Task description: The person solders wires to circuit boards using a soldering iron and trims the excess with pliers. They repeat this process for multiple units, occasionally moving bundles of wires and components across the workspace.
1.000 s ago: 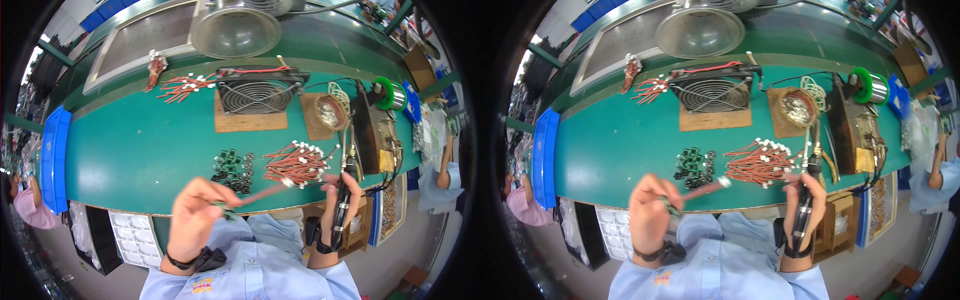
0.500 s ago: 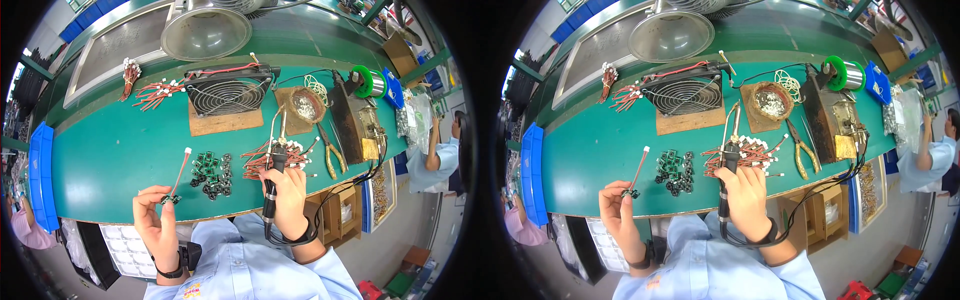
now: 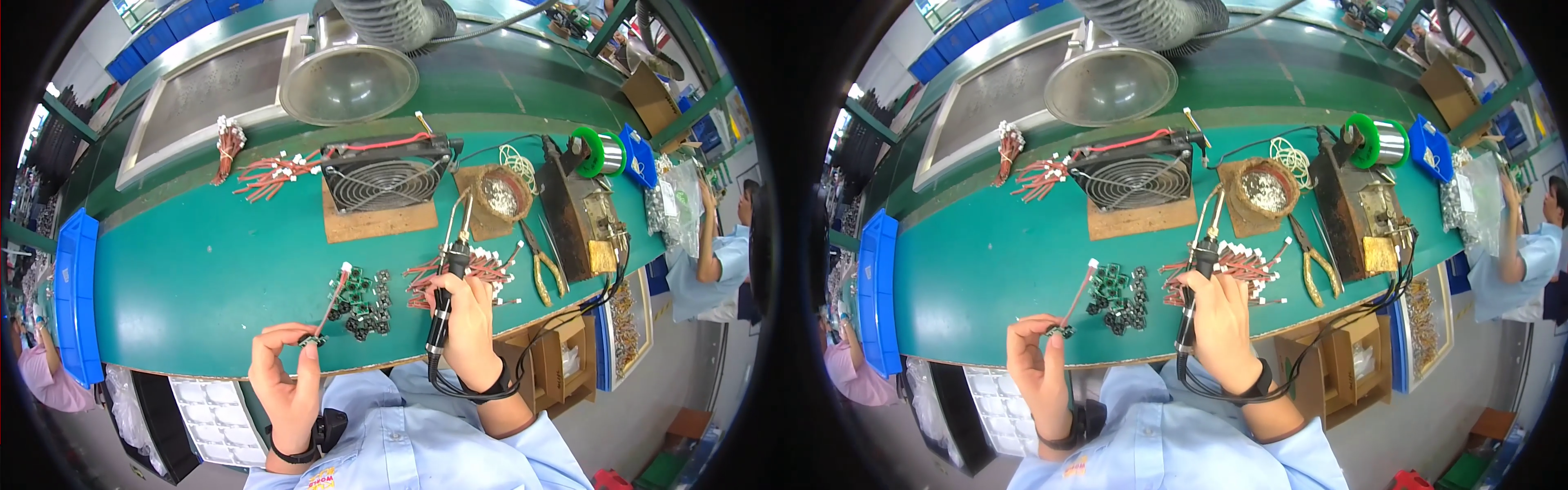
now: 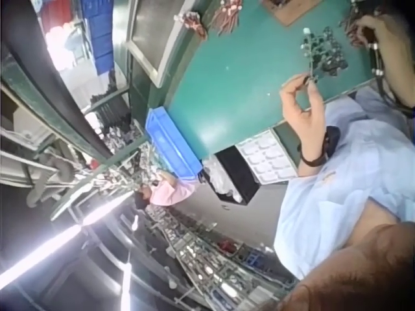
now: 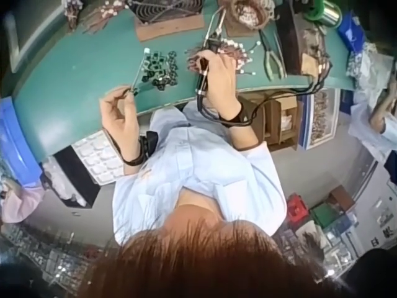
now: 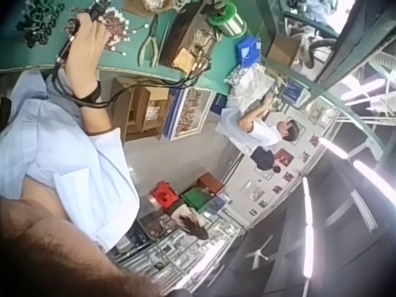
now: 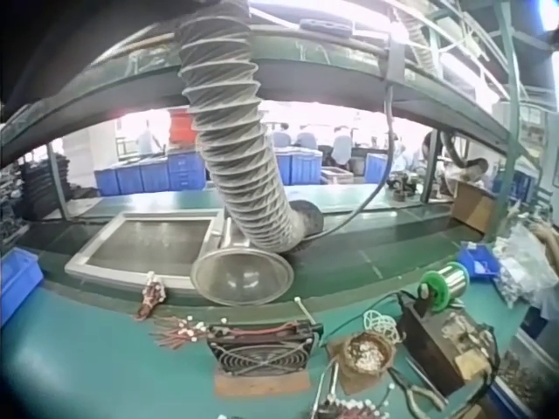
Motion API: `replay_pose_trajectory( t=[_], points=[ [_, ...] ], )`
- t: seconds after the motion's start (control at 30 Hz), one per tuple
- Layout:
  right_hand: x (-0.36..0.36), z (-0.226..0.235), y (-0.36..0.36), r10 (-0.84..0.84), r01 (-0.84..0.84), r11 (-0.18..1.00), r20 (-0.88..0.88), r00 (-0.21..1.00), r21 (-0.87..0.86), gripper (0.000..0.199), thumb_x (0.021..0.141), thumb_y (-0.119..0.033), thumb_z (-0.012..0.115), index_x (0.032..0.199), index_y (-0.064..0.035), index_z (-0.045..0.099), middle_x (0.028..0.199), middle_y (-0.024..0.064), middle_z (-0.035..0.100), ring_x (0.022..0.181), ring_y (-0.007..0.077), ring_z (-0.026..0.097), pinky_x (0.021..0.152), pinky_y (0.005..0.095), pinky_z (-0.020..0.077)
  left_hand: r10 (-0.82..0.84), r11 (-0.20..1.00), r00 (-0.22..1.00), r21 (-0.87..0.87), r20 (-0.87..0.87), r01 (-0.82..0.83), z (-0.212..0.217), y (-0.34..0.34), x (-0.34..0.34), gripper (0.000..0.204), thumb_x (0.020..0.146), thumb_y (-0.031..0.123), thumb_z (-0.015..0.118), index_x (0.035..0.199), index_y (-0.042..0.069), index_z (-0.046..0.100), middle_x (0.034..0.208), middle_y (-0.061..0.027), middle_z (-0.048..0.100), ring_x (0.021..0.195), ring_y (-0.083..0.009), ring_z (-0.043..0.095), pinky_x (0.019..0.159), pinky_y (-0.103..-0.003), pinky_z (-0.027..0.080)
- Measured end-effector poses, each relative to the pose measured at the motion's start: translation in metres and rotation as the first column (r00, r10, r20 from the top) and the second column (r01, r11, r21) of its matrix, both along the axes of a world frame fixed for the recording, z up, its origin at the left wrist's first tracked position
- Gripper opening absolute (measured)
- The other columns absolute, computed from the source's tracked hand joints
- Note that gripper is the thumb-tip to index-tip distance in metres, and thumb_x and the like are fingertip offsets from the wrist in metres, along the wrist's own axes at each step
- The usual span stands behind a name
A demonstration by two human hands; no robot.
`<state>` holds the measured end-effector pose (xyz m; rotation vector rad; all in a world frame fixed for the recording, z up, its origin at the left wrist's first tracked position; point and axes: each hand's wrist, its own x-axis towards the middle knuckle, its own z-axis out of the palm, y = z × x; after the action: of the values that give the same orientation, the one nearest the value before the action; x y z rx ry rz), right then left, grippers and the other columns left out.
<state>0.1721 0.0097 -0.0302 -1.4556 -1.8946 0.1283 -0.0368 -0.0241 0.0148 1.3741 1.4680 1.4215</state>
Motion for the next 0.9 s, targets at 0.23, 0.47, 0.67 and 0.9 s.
replay_pose_trajectory(
  t=[0.23, 0.47, 0.67, 0.9],
  points=[
    [-0.001, -0.004, -0.008, 0.039, 0.000, 0.996, -0.428, 0.903, 0.092, 0.048, 0.073, 0.014, 0.062, 0.111, -0.0067, 0.041, 0.083, 0.0093, 0.059, 0.074, 0.0210, 0.057, 0.071, 0.0330, 0.0449, -0.059, 0.998, 0.998, 0.004, -0.002, 0.060, 0.004, -0.002, 0.005, 0.013, 0.081, -0.004, 0.057, 0.093, -0.002, 0.052, 0.096, -0.0138, 0.058, 0.084, -0.0172, 0.057, 0.077, -0.027, 0.045],
    [-0.002, 0.009, -0.010, 0.113, -0.041, 0.991, -0.640, 0.760, 0.127, 0.049, 0.077, 0.016, 0.059, 0.112, -0.0079, 0.034, 0.085, 0.0128, 0.059, 0.080, 0.0188, 0.062, 0.074, 0.0289, 0.0504, -0.183, 0.983, 0.982, -0.039, -0.047, 0.181, 0.006, -0.003, 0.016, 0.018, 0.082, -0.006, 0.055, 0.100, -0.003, 0.054, 0.099, -0.0111, 0.054, 0.090, -0.0153, 0.055, 0.079, -0.025, 0.044],
    [-0.002, 0.034, -0.027, 0.177, -0.210, 0.977, -0.624, 0.761, 0.020, 0.045, 0.078, 0.014, 0.061, 0.106, -0.0076, 0.033, 0.094, 0.0151, 0.054, 0.081, 0.0184, 0.062, 0.069, 0.0274, 0.0519, -0.339, 0.939, 0.932, -0.011, 0.125, 0.343, 0.006, 0.004, 0.035, 0.023, 0.079, -0.008, 0.061, 0.100, -0.004, 0.056, 0.099, -0.0119, 0.056, 0.083, -0.0142, 0.056, 0.073, -0.025, 0.047],
    [0.000, 0.051, -0.040, 0.146, -0.272, 0.958, -0.656, 0.740, -0.094, 0.042, 0.078, 0.010, 0.062, 0.104, -0.0074, 0.034, 0.097, 0.0128, 0.046, 0.078, 0.0168, 0.060, 0.064, 0.0275, 0.0519, -0.374, 0.914, 0.869, -0.031, 0.324, 0.405, 0.012, 0.006, 0.042, 0.023, 0.081, -0.006, 0.061, 0.103, -0.003, 0.055, 0.099, -0.0109, 0.056, 0.084, -0.0140, 0.055, 0.076, -0.026, 0.046]
  ],
)
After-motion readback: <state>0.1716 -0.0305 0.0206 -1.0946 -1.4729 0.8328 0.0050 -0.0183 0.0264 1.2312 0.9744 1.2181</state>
